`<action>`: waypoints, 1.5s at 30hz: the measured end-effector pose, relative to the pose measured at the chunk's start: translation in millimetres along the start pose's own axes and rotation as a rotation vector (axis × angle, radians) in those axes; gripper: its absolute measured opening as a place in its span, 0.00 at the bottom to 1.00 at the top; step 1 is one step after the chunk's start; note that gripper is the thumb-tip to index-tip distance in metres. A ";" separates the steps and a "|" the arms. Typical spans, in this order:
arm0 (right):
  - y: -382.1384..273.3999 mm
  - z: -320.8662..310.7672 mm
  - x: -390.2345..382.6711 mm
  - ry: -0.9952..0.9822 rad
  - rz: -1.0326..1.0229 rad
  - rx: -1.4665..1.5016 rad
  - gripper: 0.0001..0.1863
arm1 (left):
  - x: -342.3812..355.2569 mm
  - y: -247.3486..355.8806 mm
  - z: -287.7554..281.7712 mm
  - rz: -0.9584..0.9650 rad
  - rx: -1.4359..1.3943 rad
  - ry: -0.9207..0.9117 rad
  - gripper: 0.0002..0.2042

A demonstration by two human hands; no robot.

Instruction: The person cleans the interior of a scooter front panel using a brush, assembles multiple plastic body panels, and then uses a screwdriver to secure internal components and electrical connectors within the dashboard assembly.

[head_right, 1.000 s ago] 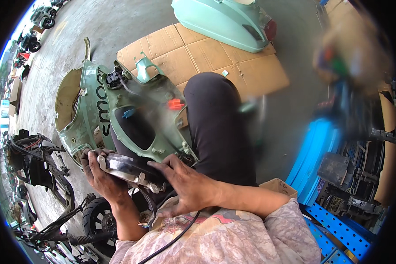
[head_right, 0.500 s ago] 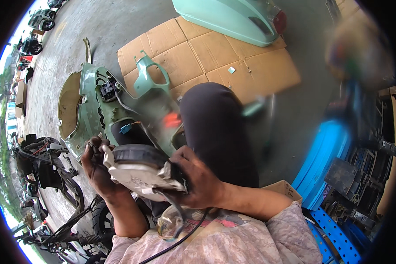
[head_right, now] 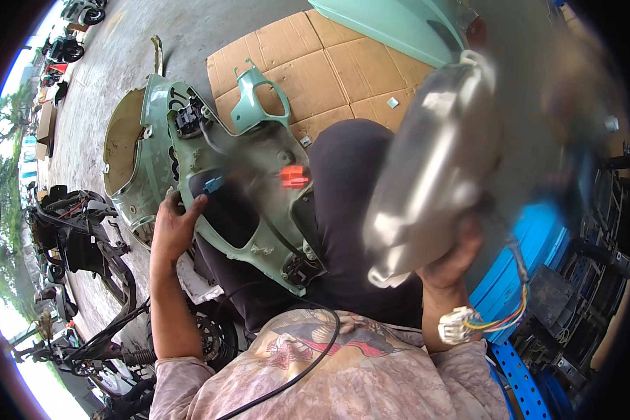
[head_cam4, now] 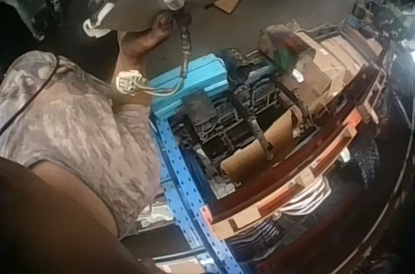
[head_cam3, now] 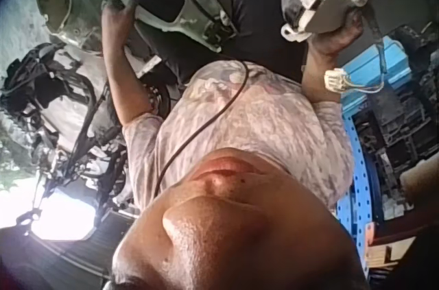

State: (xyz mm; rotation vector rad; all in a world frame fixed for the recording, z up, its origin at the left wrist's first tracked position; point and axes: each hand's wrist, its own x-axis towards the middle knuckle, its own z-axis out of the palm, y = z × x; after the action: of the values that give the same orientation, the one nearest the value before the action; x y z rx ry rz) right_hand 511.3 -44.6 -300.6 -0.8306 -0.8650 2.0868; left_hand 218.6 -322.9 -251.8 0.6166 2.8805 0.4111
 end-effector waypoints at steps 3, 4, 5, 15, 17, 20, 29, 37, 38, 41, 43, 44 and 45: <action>-9.3 -4.7 20.0 0.037 -0.069 0.021 0.32 | 26.3 -5.6 -8.5 -0.112 -0.139 -0.206 0.20; -15.2 -5.3 25.4 0.033 -0.088 0.037 0.32 | 31.6 -3.5 -15.3 -0.194 -0.287 -0.294 0.20; -19.0 -4.7 30.5 0.009 -0.099 0.068 0.33 | 34.1 -0.9 -19.3 -0.282 -0.439 -0.383 0.20; -42.8 2.7 35.6 0.234 -0.292 -0.001 0.36 | 199.0 105.6 6.8 -0.245 -0.881 -0.289 0.11; -46.3 13.0 36.5 0.096 -0.285 0.121 0.38 | 229.9 116.6 53.7 -0.088 -0.823 -0.343 0.12; -38.2 2.7 39.3 0.202 -0.285 0.144 0.40 | 292.6 99.0 163.7 0.197 -0.823 -0.341 0.14; -57.1 -64.7 33.8 -0.128 -0.122 0.257 0.12 | 300.0 140.6 356.8 -0.437 -1.228 -0.562 0.24; -65.8 -63.8 46.7 -0.287 -0.022 0.211 0.10 | 319.5 51.9 371.2 0.204 -0.158 -0.325 0.25; -62.3 -69.0 47.0 -0.253 -0.026 0.212 0.10 | 304.8 85.4 320.4 -0.136 -0.136 -0.396 0.27; -65.5 -54.8 41.0 -0.208 -0.040 0.211 0.10 | 317.1 48.6 313.5 -0.229 0.171 -0.467 0.26; -61.9 -36.0 35.1 -0.146 -0.075 0.204 0.12 | 320.9 60.7 315.1 -0.097 0.360 -0.636 0.26; -54.0 -41.4 35.2 -0.138 -0.074 0.230 0.13 | 319.5 58.3 312.8 -0.102 0.398 -0.637 0.23; -51.8 -35.9 33.0 -0.113 -0.085 0.231 0.14 | 317.0 61.7 318.0 -0.085 0.419 -0.657 0.21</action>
State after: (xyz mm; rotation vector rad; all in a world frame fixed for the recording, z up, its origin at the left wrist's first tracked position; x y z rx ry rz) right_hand 540.0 19.7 -290.2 -0.5496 -0.6882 2.1249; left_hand 25.7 -61.6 -567.9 0.5496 2.3362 -0.3613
